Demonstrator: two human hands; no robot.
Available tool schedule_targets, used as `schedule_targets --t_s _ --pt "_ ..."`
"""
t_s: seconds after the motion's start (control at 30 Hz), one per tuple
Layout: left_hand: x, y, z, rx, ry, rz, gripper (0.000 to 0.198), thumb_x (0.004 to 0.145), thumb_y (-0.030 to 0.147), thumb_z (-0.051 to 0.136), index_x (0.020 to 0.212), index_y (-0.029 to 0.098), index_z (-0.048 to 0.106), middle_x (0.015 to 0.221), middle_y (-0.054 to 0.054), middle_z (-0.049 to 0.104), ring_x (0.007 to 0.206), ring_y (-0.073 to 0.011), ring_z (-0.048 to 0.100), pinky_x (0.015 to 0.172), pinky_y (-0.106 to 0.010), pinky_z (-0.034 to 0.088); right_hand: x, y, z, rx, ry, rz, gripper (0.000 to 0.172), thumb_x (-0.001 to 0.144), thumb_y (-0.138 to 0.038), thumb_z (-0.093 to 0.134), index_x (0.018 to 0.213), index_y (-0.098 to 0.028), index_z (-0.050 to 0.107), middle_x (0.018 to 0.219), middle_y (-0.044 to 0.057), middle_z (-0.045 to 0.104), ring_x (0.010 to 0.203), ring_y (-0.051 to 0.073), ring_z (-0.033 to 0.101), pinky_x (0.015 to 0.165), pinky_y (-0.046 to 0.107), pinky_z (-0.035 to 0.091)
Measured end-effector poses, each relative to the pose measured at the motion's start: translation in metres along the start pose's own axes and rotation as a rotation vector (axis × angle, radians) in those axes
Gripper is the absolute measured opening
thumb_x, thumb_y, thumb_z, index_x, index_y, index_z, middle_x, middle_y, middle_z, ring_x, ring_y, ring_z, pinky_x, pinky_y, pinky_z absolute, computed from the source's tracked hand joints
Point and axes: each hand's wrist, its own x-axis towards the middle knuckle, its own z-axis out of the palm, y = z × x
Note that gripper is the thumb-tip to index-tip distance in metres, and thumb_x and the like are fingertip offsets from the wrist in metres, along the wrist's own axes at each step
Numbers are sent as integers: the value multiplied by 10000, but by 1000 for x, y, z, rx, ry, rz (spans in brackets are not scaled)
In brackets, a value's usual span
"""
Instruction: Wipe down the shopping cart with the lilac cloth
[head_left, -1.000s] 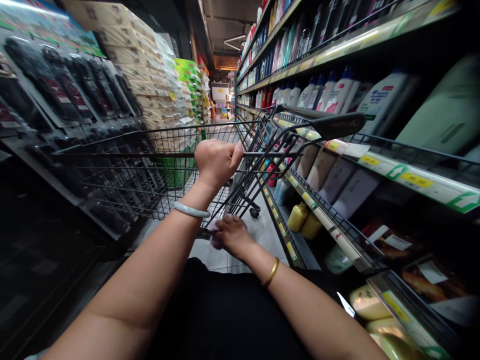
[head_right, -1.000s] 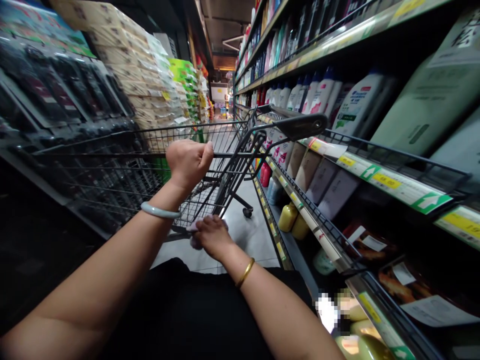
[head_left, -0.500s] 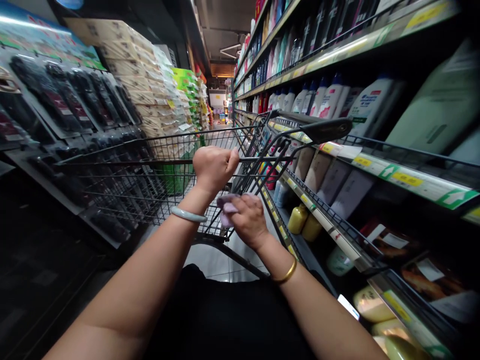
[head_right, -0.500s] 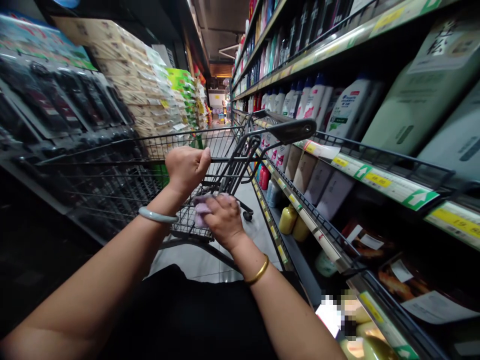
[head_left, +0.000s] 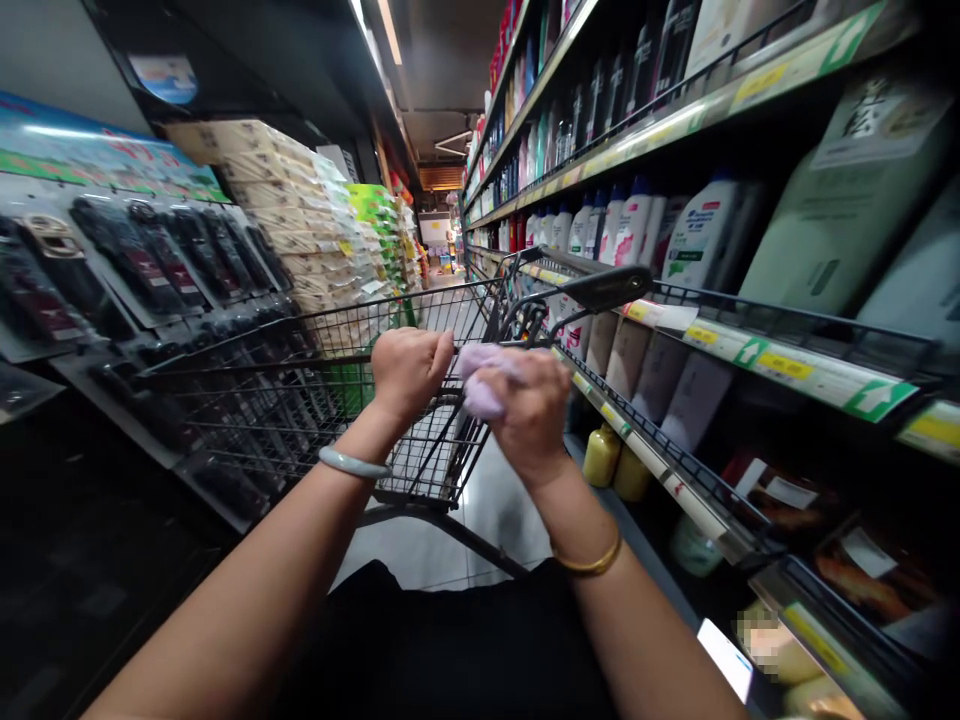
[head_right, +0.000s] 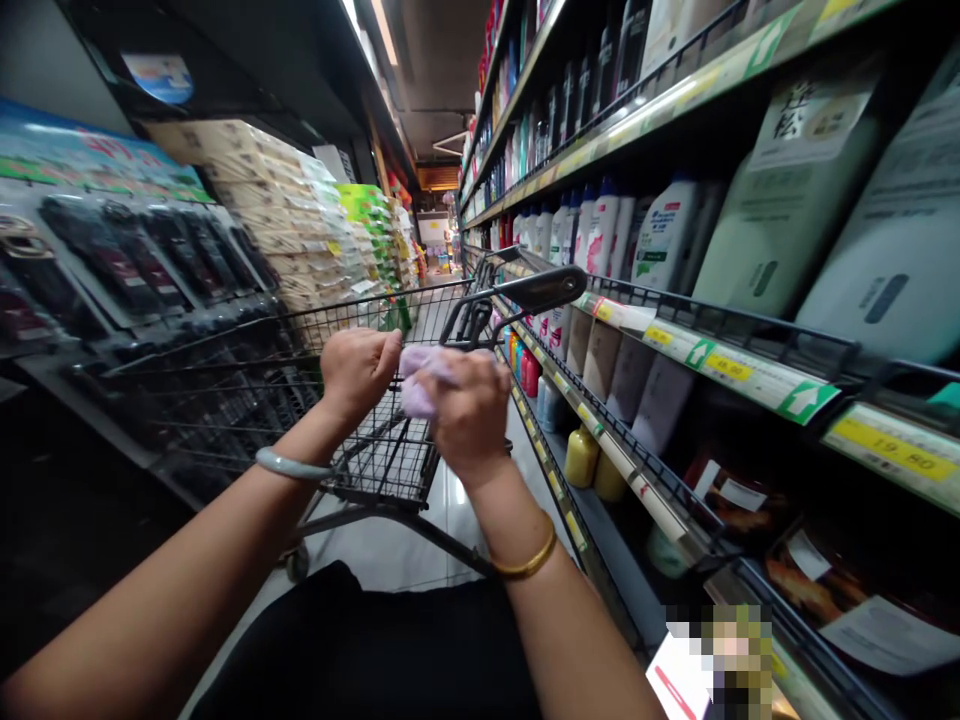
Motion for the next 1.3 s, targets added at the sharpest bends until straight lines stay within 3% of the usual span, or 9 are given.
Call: schedule_targets --t_s 0.13,0.27,0.37,0.47,0.6,0.73,0.97,1.17,1.3 --pt "1 16 -10 48 -6 -37 565 1127 431 337 701 226 646 750 -106 736 817 -274 678 765 -407 324 17 10 -5 63 261 298 201 1003 -386 635 1092 -251 754 1103 98 744 1048 286 643 940 449 523" --pt "11 46 -14 -17 -41 -135 527 1152 455 297 934 214 711 878 -104 771 829 -260 676 724 -375 323 20 0 1 129 177 187 168 992 -352 627 1030 -278 773 1123 76 767 1036 267 673 957 454 533" --pt "16 64 -6 -87 -72 -86 665 1165 497 179 862 226 704 813 -81 758 732 -231 648 671 -367 281 20 11 2 268 353 313 125 944 -328 676 998 -268 772 1068 51 772 1041 250 699 1014 460 557" --pt "16 73 7 -121 28 -17 796 1147 604 123 644 225 610 665 -77 688 635 -214 585 650 -379 218 19 36 2 426 602 624 148 851 -284 722 988 -235 746 997 18 765 1011 221 719 1033 431 583" --pt "12 69 17 -134 238 28 794 1150 598 194 536 217 523 539 -54 587 538 -180 476 638 -385 180 18 48 8 603 644 835 219 766 -268 772 974 -218 728 948 -20 751 932 174 705 1008 373 591" --pt "8 60 15 -150 347 87 719 1162 497 316 533 216 523 512 -22 542 526 -166 455 633 -377 215 31 34 0 840 739 947 174 737 -239 771 890 -216 692 877 -48 699 847 142 675 922 334 614" --pt "-6 44 -2 -191 395 148 664 1156 419 380 527 221 460 491 2 454 510 -159 421 624 -376 247 66 14 -58 798 921 572 241 725 -42 741 868 -236 729 932 -49 686 1026 147 682 1175 347 525" --pt "-25 27 -18 -251 360 104 664 1158 457 340 551 229 483 522 -8 517 549 -169 494 663 -377 310 59 25 -52 674 804 726 198 816 -154 734 986 -253 715 1034 -8 726 1035 195 721 1129 461 582" --pt "-33 19 -25 -275 368 57 667 1156 519 314 591 232 521 553 -13 539 576 -184 509 681 -379 351 54 16 -47 582 728 489 150 887 -168 651 1003 -260 680 1028 25 686 1144 235 706 1199 523 521"
